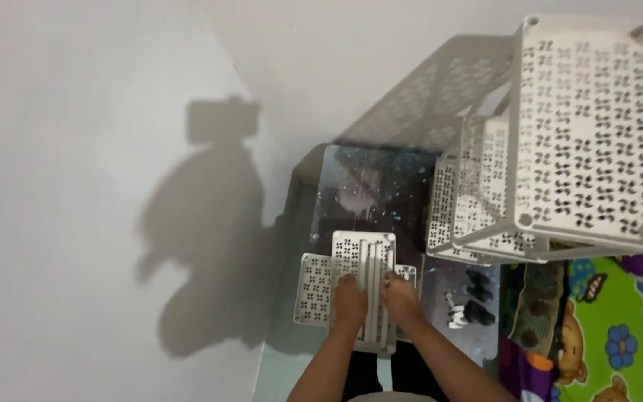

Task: The person assembles two small white plastic tiered shelf racks on a table. They insert white plastic poles into the corner sockets of perforated trays, stack the trays, attach black clips to the shelf edges, and stand the finished racks upright against the wall.

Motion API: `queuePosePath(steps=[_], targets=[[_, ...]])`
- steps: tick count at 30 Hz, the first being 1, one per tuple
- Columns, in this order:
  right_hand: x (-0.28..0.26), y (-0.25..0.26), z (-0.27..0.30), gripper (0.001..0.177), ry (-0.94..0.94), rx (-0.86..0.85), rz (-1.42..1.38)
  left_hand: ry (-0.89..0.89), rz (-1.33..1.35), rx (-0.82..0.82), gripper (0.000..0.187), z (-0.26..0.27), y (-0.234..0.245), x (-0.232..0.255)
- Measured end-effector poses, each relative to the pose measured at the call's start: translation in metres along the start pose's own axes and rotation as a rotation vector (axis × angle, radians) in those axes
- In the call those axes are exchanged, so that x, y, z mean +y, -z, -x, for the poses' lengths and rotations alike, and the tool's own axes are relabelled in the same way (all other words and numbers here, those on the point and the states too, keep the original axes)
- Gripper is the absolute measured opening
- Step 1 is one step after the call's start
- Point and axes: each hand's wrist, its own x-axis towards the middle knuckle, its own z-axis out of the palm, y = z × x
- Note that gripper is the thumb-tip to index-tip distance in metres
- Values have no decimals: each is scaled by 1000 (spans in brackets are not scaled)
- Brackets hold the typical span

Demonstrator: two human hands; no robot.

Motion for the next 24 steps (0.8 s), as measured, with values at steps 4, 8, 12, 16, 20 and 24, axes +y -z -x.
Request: queuePosePath(steps=[4,8,12,16,20,24], targets=[[17,-30,-18,34,-246,-149,185,99,-63,-136,35,-9,-8,-2],[8,-42,-29,31,-271,-112,192,146,-79,-211,34,-22,-6,5],[8,-48,-22,36,-218,-111,109,157,23,-189,29,-16,0,0],[10,-47,-27,45,-263,-100,62,165,167,-122,17,-9,13,-2],[3,-31,-20,28,-203,-100,-2,209,131,-162,18,-2,41,15],[-7,36,23,29,219,40,-75,146,437,-109,15,12,94,63]])
